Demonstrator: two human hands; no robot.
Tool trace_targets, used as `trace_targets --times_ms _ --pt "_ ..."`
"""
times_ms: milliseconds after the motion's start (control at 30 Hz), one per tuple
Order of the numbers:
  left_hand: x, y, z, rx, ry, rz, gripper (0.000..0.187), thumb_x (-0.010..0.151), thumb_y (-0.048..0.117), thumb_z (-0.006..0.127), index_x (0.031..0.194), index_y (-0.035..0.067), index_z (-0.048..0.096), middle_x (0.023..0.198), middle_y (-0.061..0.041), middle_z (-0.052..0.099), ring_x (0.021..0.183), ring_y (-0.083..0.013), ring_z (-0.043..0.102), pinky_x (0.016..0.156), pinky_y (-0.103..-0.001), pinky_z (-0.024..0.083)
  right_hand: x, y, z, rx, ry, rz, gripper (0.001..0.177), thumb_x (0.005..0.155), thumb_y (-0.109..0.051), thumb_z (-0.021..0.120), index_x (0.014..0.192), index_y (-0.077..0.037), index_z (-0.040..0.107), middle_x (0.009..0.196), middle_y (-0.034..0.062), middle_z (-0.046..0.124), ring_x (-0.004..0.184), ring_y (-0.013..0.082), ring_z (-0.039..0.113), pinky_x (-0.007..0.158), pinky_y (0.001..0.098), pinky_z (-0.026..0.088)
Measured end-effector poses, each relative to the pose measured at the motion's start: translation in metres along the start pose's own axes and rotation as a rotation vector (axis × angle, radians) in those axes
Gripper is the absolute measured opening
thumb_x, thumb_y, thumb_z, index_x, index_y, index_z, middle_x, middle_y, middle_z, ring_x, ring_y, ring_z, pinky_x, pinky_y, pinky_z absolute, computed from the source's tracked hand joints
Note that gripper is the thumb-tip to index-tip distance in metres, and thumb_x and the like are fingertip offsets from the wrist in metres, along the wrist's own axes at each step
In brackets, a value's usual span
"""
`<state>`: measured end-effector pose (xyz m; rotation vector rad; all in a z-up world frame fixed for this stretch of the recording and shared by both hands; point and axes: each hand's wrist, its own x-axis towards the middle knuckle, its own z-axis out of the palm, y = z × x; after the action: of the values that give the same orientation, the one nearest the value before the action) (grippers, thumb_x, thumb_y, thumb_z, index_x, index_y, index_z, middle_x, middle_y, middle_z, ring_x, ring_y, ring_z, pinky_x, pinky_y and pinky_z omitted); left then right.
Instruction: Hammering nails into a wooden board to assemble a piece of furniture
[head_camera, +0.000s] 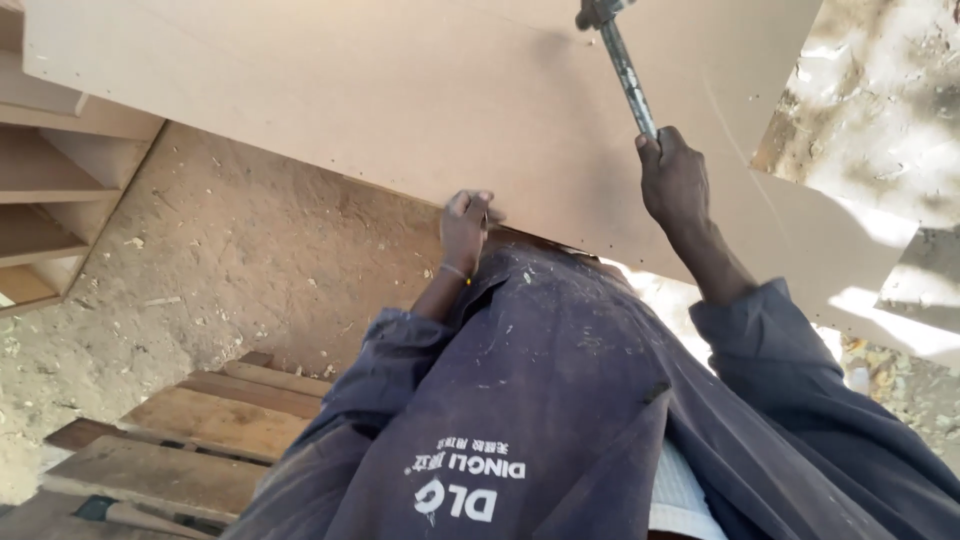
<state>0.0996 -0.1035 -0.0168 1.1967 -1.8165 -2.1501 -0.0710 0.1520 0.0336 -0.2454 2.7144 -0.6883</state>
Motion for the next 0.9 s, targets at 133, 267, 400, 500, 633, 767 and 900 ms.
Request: trace_targets --times_ms 133,267,400,500,633,767,900 --pt "-0.01 -0.034 -0.017 -0.081 -0.021 -0.111 0.021 0.099 0.03 0.064 0.096 0.01 0.068 0.073 -0.01 0.073 0.061 -0.0116 0.068 0.047 -0.019 0.042 -0.028 -0.006 -0.008 0.163 0.067 -0.061 0.043 0.116 -0.044 0.036 0.108 -0.005 0.051 0.069 0.0223 0.058 0.063 0.0393 0.063 0.054 0.0501 0.044" --pt "-0.009 -0.055 -0.025 -0.079 0.003 -0.156 0.023 0.102 0.031 0.059 0.1 0.01 0.068 0.065 -0.013 0.07 0.063 -0.0167 0.074 0.045 -0.018 0.042 0.007 0.029 0.016 -0.118 -0.058 0.038 0.035 0.116 -0.038 0.045 0.113 -0.005 0.056 0.078 0.0243 0.068 0.072 0.0433 0.072 0.056 0.0538 0.051" --pt "-0.012 -0.047 -0.025 -0.036 0.016 -0.16 0.025 0.103 0.035 0.057 0.097 0.012 0.067 0.064 -0.011 0.07 0.065 -0.0165 0.075 0.045 -0.021 0.041 0.003 0.01 -0.017 -0.002 -0.006 -0.035 0.041 0.119 -0.041 0.043 0.105 -0.006 0.059 0.068 0.0145 0.063 0.062 0.0322 0.068 0.05 0.046 0.046" --pt "-0.013 -0.022 -0.022 -0.155 0.068 -0.128 0.025 0.103 0.038 0.056 0.095 0.015 0.064 0.064 -0.013 0.073 0.044 -0.0108 0.06 0.037 -0.018 0.032 0.001 0.01 -0.009 0.146 0.076 -0.071 0.058 0.116 -0.052 0.029 0.116 0.001 0.054 0.078 0.0268 0.062 0.072 0.0416 0.067 0.057 0.0517 0.045" --pt "-0.017 -0.003 -0.007 -0.326 0.06 -0.154 0.031 0.096 0.044 0.061 0.094 0.013 0.059 0.081 -0.018 0.076 0.042 -0.0091 0.053 0.034 -0.02 0.029 0.026 0.019 -0.004 -0.03 -0.071 0.022 0.039 0.113 -0.038 0.045 0.109 -0.001 0.055 0.086 0.0287 0.066 0.076 0.0483 0.064 0.058 0.0597 0.045" --pt "0.001 0.009 -0.002 -0.498 0.064 -0.228 0.033 0.09 0.047 0.068 0.094 0.017 0.055 0.102 -0.016 0.077 0.05 -0.005 0.053 0.031 -0.018 0.023 0.005 -0.02 -0.026 0.11 0.128 -0.071 0.038 0.114 -0.04 0.041 0.096 -0.007 0.049 0.078 0.0167 0.061 0.067 0.04 0.052 0.058 0.0556 0.034" --pt "0.031 -0.029 0.007 -0.465 0.065 -0.184 0.011 0.102 0.025 0.061 0.106 0.017 0.055 0.096 -0.012 0.081 0.063 -0.0095 0.07 0.042 -0.015 0.028 0.001 0.018 0.005 0.096 -0.023 0.031 0.039 0.115 -0.036 0.036 0.118 0.0 0.051 0.089 0.0339 0.064 0.084 0.0521 0.068 0.064 0.0586 0.048"
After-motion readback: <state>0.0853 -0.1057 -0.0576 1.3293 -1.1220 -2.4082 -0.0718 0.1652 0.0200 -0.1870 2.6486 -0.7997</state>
